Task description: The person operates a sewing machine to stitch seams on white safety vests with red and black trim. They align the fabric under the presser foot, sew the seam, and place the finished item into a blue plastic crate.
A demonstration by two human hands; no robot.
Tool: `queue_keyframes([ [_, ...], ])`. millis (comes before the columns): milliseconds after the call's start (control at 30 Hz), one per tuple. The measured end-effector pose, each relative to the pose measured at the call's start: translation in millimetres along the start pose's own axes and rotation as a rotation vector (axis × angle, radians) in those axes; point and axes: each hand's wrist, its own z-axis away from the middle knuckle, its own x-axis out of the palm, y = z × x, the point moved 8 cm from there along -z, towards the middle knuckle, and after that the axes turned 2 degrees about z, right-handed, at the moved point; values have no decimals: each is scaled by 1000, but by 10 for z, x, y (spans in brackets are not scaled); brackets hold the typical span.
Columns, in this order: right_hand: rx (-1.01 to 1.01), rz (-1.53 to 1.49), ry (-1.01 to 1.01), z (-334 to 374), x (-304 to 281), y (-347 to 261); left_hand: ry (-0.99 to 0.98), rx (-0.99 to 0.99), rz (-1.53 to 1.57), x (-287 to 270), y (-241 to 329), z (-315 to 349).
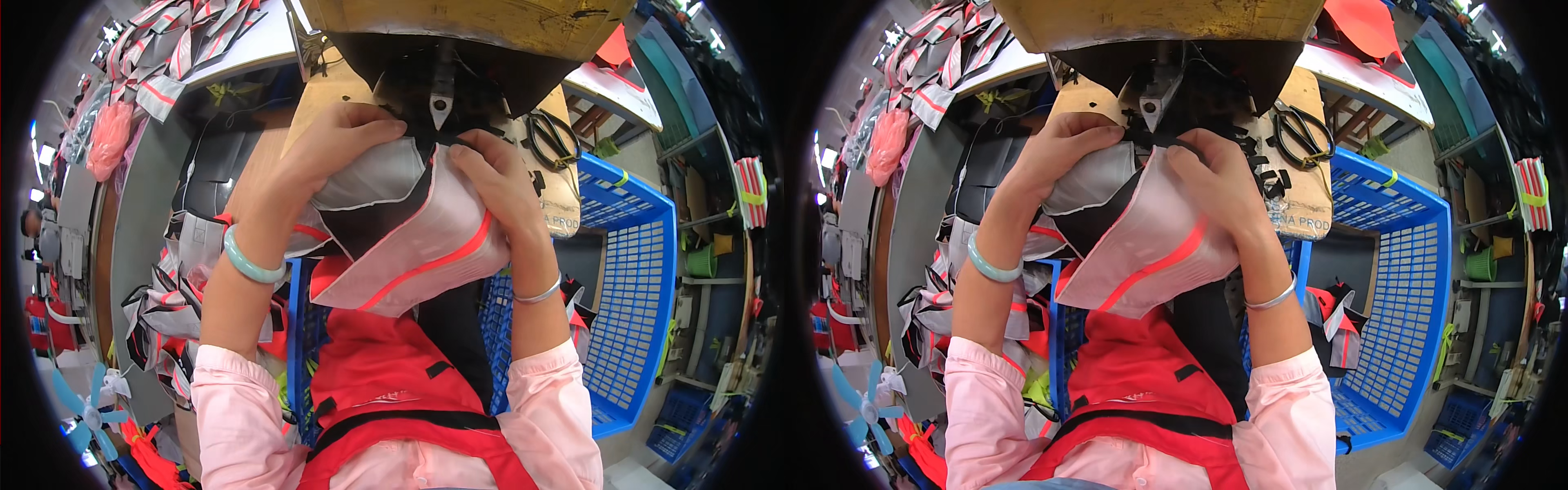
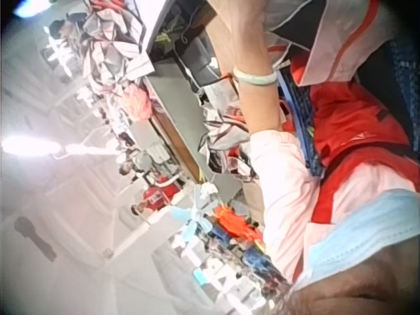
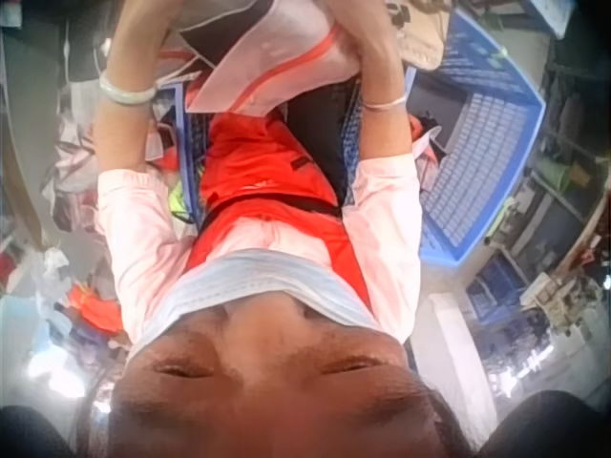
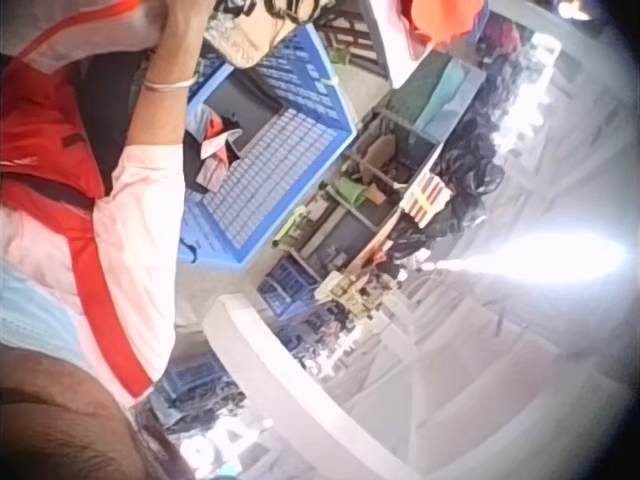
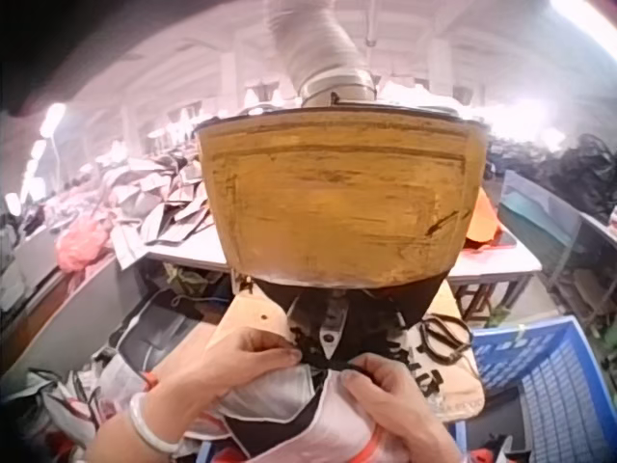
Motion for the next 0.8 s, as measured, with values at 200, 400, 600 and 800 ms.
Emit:
queue_keyframes([
  [200, 1, -43, -17, -36, 4, 8, -20, -4, 67, 0, -31, -9],
  [400, -27, -67, 26, -37, -32, -67, -4, 19, 122, -19, 14, -29],
  [600, -78, -199, 99, -38, -121, -66, 33, 23, 145, -71, 56, -30],
  [800, -201, 152, -163, 471, -53, -191, -46, 63, -159, 132, 74, 311],
])
